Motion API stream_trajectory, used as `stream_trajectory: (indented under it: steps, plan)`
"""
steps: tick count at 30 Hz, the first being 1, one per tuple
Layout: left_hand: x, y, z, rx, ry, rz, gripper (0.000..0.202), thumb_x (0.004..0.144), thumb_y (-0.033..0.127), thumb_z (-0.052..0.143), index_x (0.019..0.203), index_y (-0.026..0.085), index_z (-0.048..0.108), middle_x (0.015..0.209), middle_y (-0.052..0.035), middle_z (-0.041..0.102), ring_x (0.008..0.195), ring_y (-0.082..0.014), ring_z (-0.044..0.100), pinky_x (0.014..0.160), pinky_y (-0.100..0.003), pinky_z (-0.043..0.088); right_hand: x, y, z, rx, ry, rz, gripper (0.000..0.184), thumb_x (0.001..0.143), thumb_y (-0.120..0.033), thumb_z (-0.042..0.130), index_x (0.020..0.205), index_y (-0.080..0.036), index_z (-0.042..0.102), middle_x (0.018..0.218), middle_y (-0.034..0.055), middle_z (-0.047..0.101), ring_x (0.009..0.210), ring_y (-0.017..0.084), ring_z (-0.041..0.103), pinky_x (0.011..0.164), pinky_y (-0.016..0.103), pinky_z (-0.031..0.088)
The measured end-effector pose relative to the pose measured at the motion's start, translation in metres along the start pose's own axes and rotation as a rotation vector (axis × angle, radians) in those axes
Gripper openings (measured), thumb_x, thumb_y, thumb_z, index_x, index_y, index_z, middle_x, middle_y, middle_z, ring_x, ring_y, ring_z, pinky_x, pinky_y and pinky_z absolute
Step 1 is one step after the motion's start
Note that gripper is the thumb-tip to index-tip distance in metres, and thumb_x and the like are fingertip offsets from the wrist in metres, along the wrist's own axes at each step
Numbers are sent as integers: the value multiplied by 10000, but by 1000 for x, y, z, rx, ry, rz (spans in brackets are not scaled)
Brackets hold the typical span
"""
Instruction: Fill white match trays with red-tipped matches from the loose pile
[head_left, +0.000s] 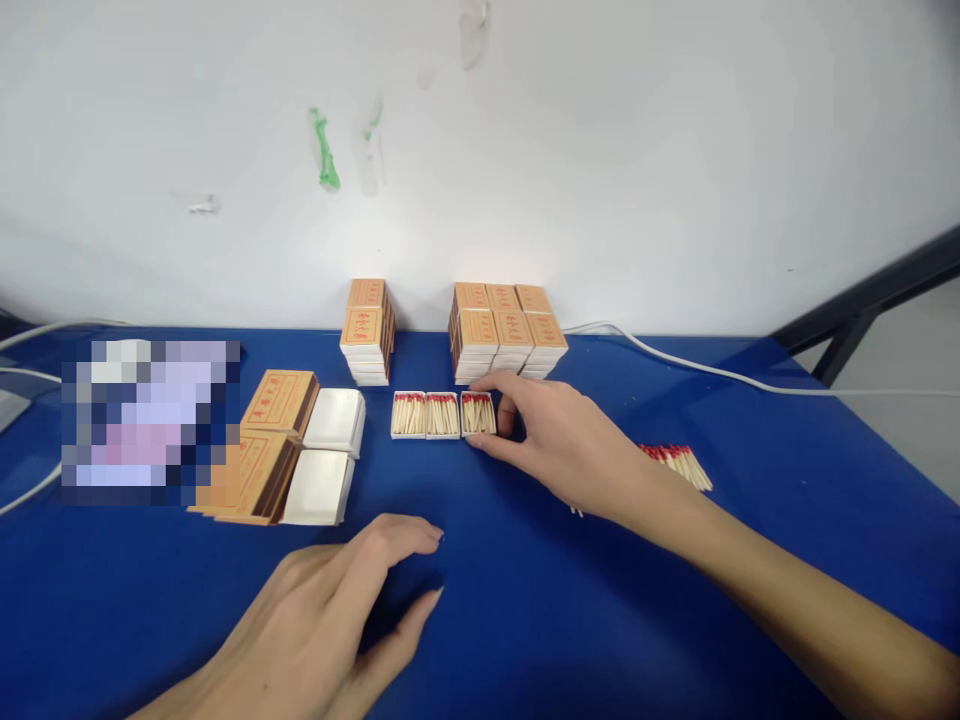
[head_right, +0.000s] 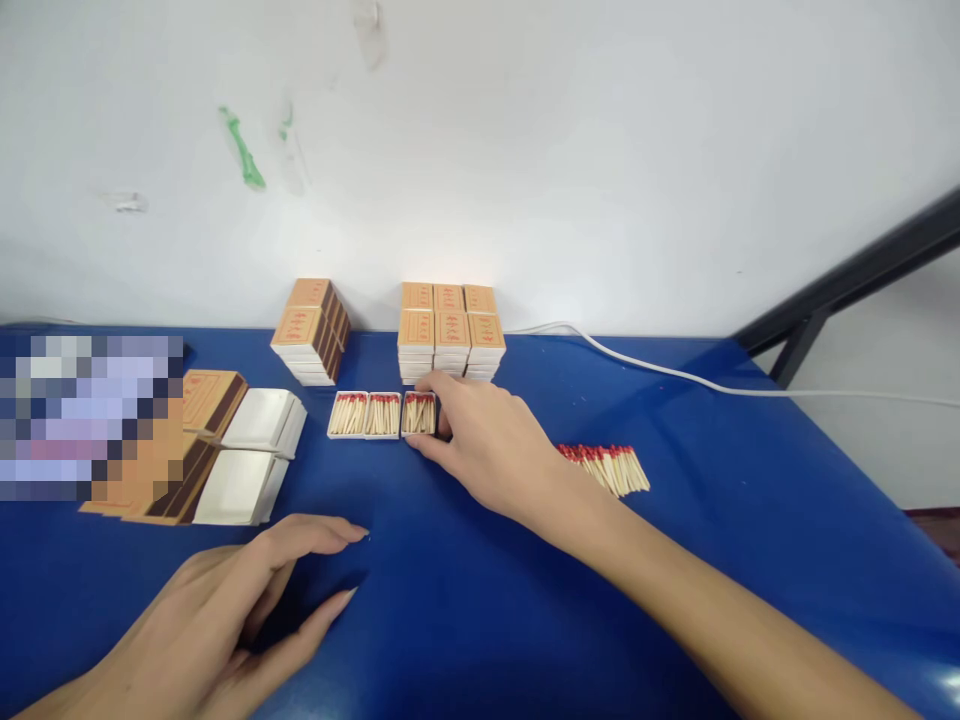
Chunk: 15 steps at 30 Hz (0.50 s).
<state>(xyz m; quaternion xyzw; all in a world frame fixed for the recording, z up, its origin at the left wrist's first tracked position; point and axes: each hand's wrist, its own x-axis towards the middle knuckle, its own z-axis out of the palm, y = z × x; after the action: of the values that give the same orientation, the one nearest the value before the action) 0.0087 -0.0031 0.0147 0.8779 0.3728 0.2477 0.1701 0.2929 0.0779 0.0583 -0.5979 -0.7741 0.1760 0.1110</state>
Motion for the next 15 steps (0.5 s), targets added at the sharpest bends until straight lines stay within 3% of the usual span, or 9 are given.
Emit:
stream_trajectory:
  steps: [3,5,7,10,13,15]
  plan:
    - [1,0,-1,12,6,6,274,1188,328,585,1453,263,611,756,84,611,453,-100,500,450,-227,494,1,0,1,-18,4,-8,430,1095,-378,802,1493,-259,693,1160,41,841,892,214,759,764,349,503]
    - [3,0,-2,20,20,15,239,1192,309,568,1423,268,618,1031,8,795,507,-85,596,483,-227,546,2,-1,1,-25,8,-11,439,1091,-379,800,1498,-259,686,1143,37,841,874,212,756,752,350,494]
    - [3,-1,-5,52,50,61,210,1189,249,567,1387,262,637,1287,-48,827,686,-96,768,613,-226,645,2,-2,2,-29,13,-12,484,1066,-375,824,1509,-255,673,1096,21,838,858,214,754,738,350,486]
    - [-5,-1,-9,168,140,150,250,1142,170,664,1376,252,697,1298,-49,840,977,-163,873,845,-270,720,-3,-2,0,-34,37,-12,539,1032,-370,854,1521,-258,658,1034,-3,829,843,221,755,719,348,478]
    - [-19,-3,-12,330,282,119,361,1074,167,770,1407,304,743,1264,-24,861,1008,-224,872,910,-389,747,-15,1,-3,-38,73,-14,506,1043,-379,827,1512,-276,665,1023,-7,825,825,222,751,708,350,480]
    - [-27,-8,-17,432,356,67,491,1024,181,840,1467,367,742,1354,-23,852,1078,-284,863,943,-498,754,-26,4,-6,-37,101,-20,460,1067,-400,792,1498,-289,678,1031,-2,819,834,224,754,719,356,498]
